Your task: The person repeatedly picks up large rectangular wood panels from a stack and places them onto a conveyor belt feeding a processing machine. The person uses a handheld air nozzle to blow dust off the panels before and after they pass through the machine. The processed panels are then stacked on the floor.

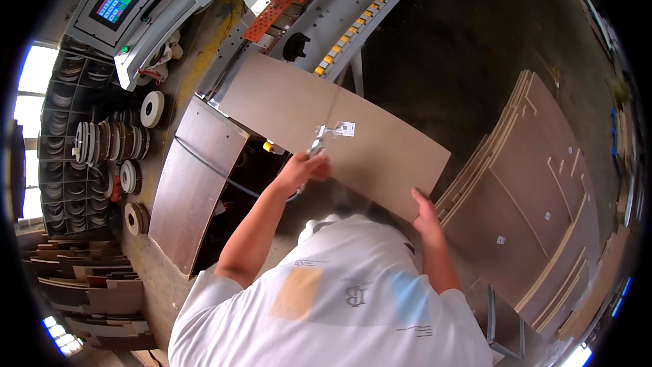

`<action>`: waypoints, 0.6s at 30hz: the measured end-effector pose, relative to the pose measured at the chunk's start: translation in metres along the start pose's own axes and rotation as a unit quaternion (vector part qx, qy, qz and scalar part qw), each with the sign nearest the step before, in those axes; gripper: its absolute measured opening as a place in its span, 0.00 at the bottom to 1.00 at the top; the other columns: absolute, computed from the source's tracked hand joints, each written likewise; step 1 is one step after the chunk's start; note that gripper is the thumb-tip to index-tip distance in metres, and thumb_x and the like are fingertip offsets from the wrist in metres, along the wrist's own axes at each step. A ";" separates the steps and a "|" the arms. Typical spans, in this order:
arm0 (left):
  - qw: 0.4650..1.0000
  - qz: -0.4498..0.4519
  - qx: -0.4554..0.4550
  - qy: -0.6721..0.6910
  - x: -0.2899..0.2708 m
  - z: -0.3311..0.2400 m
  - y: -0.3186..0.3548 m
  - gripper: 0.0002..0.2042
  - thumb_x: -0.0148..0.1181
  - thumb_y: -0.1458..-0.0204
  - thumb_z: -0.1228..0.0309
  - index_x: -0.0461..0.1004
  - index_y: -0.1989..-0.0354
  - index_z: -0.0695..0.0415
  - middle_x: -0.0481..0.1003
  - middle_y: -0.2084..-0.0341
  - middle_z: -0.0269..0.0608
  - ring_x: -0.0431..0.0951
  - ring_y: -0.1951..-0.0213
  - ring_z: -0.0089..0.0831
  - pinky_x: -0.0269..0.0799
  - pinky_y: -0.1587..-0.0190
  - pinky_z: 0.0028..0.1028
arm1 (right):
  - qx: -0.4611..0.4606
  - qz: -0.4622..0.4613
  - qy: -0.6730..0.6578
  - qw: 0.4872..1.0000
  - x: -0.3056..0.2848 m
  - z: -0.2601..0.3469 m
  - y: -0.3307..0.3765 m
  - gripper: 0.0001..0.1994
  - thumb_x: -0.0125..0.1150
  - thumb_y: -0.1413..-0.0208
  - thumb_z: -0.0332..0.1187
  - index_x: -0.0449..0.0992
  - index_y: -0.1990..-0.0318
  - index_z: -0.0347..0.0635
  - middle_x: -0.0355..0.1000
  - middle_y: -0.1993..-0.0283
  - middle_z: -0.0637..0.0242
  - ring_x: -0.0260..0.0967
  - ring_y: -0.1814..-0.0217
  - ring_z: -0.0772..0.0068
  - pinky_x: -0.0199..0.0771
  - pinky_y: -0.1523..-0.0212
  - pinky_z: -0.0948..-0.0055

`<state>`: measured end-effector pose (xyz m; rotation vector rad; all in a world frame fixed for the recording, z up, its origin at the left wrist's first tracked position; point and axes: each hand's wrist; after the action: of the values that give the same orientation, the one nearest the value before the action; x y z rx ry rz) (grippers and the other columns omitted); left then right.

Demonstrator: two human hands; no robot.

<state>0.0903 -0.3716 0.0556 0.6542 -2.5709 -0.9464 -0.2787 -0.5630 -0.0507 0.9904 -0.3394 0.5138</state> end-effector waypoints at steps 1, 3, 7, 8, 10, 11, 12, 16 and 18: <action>1.000 0.023 0.007 0.004 0.011 -0.001 -0.013 0.19 0.55 0.31 0.56 0.78 0.54 0.62 0.81 0.61 0.42 0.82 0.56 0.29 0.78 0.51 0.32 | 0.000 -0.004 0.001 1.000 0.003 0.002 0.002 0.27 0.63 0.35 0.39 0.67 0.33 0.36 0.70 0.34 0.59 0.69 0.33 0.59 0.70 0.33 0.56; 0.997 0.071 0.024 0.011 0.028 -0.007 -0.043 0.18 0.53 0.30 0.57 0.77 0.52 0.62 0.80 0.57 0.43 0.80 0.52 0.29 0.76 0.44 0.33 | -0.002 -0.012 0.002 1.000 0.009 0.002 0.006 0.26 0.63 0.34 0.38 0.67 0.33 0.37 0.70 0.34 0.59 0.68 0.33 0.59 0.70 0.33 0.56; 0.966 0.080 0.055 0.240 0.024 -0.032 -0.092 0.17 0.49 0.28 0.60 0.75 0.51 0.64 0.79 0.53 0.45 0.78 0.53 0.28 0.74 0.42 0.32 | -0.026 -0.041 -0.002 0.999 0.011 -0.005 0.011 0.26 0.64 0.35 0.37 0.68 0.33 0.37 0.70 0.35 0.59 0.69 0.34 0.59 0.71 0.34 0.57; 0.963 0.076 0.072 0.249 0.006 -0.034 -0.104 0.17 0.49 0.28 0.60 0.75 0.50 0.63 0.79 0.53 0.44 0.78 0.54 0.28 0.74 0.43 0.32 | -0.037 -0.049 -0.001 0.998 0.010 -0.008 0.009 0.26 0.65 0.35 0.37 0.68 0.34 0.36 0.71 0.36 0.59 0.70 0.35 0.59 0.72 0.35 0.57; 0.967 0.028 0.105 0.229 -0.029 -0.040 -0.119 0.16 0.49 0.28 0.61 0.75 0.51 0.63 0.79 0.54 0.44 0.78 0.55 0.28 0.75 0.45 0.30 | -0.044 -0.061 0.007 0.997 0.013 -0.010 0.009 0.27 0.66 0.36 0.38 0.68 0.34 0.36 0.71 0.35 0.59 0.70 0.35 0.60 0.72 0.35 0.58; 0.972 -0.015 0.123 0.200 -0.046 -0.043 -0.121 0.16 0.49 0.28 0.60 0.75 0.52 0.62 0.80 0.55 0.44 0.78 0.54 0.28 0.74 0.46 0.30 | -0.040 -0.064 0.015 0.997 0.019 -0.006 0.013 0.28 0.67 0.36 0.39 0.68 0.33 0.37 0.70 0.34 0.60 0.69 0.34 0.60 0.71 0.34 0.57; 0.973 -0.055 0.151 0.168 -0.064 -0.043 -0.120 0.16 0.50 0.29 0.60 0.75 0.53 0.62 0.80 0.57 0.43 0.79 0.56 0.28 0.75 0.49 0.29 | -0.037 -0.066 0.022 0.997 0.023 -0.005 0.015 0.29 0.68 0.37 0.40 0.67 0.32 0.38 0.70 0.33 0.60 0.68 0.33 0.60 0.70 0.33 0.57; 0.983 -0.129 0.128 0.007 -0.130 -0.051 -0.073 0.18 0.53 0.31 0.56 0.75 0.55 0.60 0.81 0.66 0.40 0.81 0.67 0.30 0.77 0.64 0.31 | -0.068 -0.140 0.060 0.986 0.023 -0.006 0.010 0.29 0.68 0.38 0.40 0.68 0.33 0.39 0.71 0.35 0.61 0.69 0.34 0.61 0.70 0.35 0.59; 0.971 -0.217 0.097 -0.034 -0.143 -0.037 -0.031 0.18 0.53 0.32 0.55 0.76 0.60 0.60 0.79 0.70 0.40 0.79 0.72 0.30 0.75 0.71 0.31 | -0.081 -0.160 0.068 0.981 0.037 0.004 0.016 0.28 0.67 0.37 0.40 0.69 0.33 0.39 0.72 0.36 0.61 0.70 0.35 0.62 0.71 0.35 0.60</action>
<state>0.2371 -0.3372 0.0421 1.3014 -2.6554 -0.8544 -0.2571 -0.5502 -0.0195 0.8258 -0.0932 0.2547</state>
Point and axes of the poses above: each hand's wrist, its own y-axis away from the middle knuckle, its own x-axis out of the palm, z = x × y
